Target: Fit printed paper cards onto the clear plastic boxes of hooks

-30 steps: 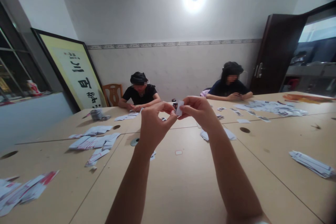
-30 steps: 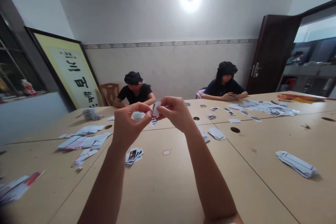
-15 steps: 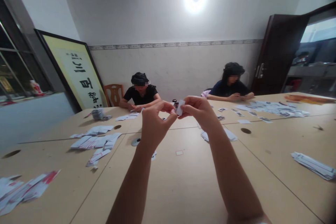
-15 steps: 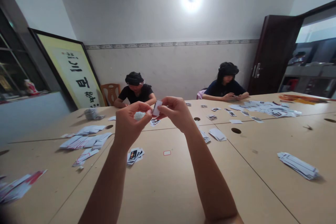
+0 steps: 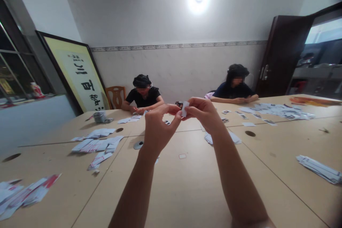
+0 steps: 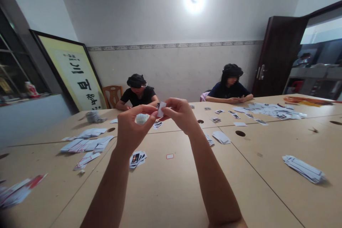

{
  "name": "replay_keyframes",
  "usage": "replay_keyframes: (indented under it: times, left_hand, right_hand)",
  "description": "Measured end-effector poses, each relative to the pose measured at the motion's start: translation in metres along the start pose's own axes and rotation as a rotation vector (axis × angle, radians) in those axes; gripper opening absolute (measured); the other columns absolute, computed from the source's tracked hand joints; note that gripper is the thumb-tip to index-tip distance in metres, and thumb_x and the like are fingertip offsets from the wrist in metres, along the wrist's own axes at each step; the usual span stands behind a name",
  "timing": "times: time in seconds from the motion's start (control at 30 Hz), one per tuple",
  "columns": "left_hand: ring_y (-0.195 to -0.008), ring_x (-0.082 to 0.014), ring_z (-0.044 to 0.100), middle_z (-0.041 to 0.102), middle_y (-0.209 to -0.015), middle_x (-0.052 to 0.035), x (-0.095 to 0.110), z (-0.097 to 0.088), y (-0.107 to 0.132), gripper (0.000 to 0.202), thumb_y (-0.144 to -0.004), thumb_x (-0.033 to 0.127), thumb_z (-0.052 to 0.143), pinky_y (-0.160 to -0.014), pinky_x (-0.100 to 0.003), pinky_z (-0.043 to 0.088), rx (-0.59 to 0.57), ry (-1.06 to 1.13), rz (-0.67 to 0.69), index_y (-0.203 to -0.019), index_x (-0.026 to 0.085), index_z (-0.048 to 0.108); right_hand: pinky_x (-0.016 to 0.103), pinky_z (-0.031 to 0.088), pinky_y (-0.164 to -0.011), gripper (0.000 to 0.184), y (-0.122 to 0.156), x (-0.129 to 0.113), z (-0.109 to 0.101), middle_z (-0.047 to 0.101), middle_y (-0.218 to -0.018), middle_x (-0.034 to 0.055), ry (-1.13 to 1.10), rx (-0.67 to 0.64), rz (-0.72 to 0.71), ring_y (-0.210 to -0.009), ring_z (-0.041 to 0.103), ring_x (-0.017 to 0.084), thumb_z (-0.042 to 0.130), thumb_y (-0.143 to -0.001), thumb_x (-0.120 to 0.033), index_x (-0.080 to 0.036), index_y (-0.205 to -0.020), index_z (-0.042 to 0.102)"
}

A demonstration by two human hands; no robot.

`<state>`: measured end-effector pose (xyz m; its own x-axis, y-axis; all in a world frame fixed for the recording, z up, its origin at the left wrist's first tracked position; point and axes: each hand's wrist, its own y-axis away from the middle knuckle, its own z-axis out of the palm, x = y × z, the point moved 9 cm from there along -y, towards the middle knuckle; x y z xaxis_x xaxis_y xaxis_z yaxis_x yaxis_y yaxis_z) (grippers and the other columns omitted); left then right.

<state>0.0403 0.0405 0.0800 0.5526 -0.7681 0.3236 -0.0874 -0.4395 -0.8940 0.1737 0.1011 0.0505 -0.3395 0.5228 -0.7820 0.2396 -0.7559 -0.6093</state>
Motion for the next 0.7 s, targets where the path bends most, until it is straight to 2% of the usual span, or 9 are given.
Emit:
replay_keyframes:
  times: [0.27, 0.4, 0.7]
  left_hand:
    - [-0.073, -0.0166, 0.073, 0.080, -0.083, 0.0007, 0.0040, -0.0023, 0.0023, 0.007, -0.084, 0.018, 0.069, -0.073, -0.030, 0.057, 0.034, -0.070, 0.071, -0.082, 0.022, 0.075]
    - [-0.077, -0.0174, 0.074, 0.080, -0.084, 0.0000, 0.0055, -0.0030, 0.0034, 0.006, -0.084, 0.018, 0.069, -0.076, -0.030, 0.056, 0.065, -0.124, 0.098, -0.082, 0.021, 0.074]
    - [-0.077, -0.0178, 0.073, 0.079, -0.082, -0.0002, 0.0047, -0.0063, 0.0050, 0.007, -0.083, 0.017, 0.067, -0.079, -0.032, 0.056, 0.147, -0.102, 0.065, -0.080, 0.021, 0.072]
  right_hand:
    - [0.026, 0.064, -0.066, 0.022, 0.0003, -0.0009, 0.0013, 0.070, -0.067, -0.0012, 0.016, -0.001, -0.004, -0.064, 0.068, 0.011, 0.084, -0.071, -0.032, -0.016, -0.071, 0.069]
    - [0.027, 0.065, -0.066, 0.019, 0.0005, -0.0015, 0.0010, 0.069, -0.068, -0.0018, 0.012, -0.006, -0.026, -0.064, 0.067, 0.010, 0.082, -0.073, -0.031, -0.017, -0.072, 0.069]
    - [0.028, 0.064, -0.069, 0.013, -0.0004, -0.0017, 0.0011, 0.069, -0.071, -0.0013, 0.023, 0.013, -0.080, -0.066, 0.067, 0.011, 0.077, -0.077, -0.028, -0.018, -0.074, 0.070]
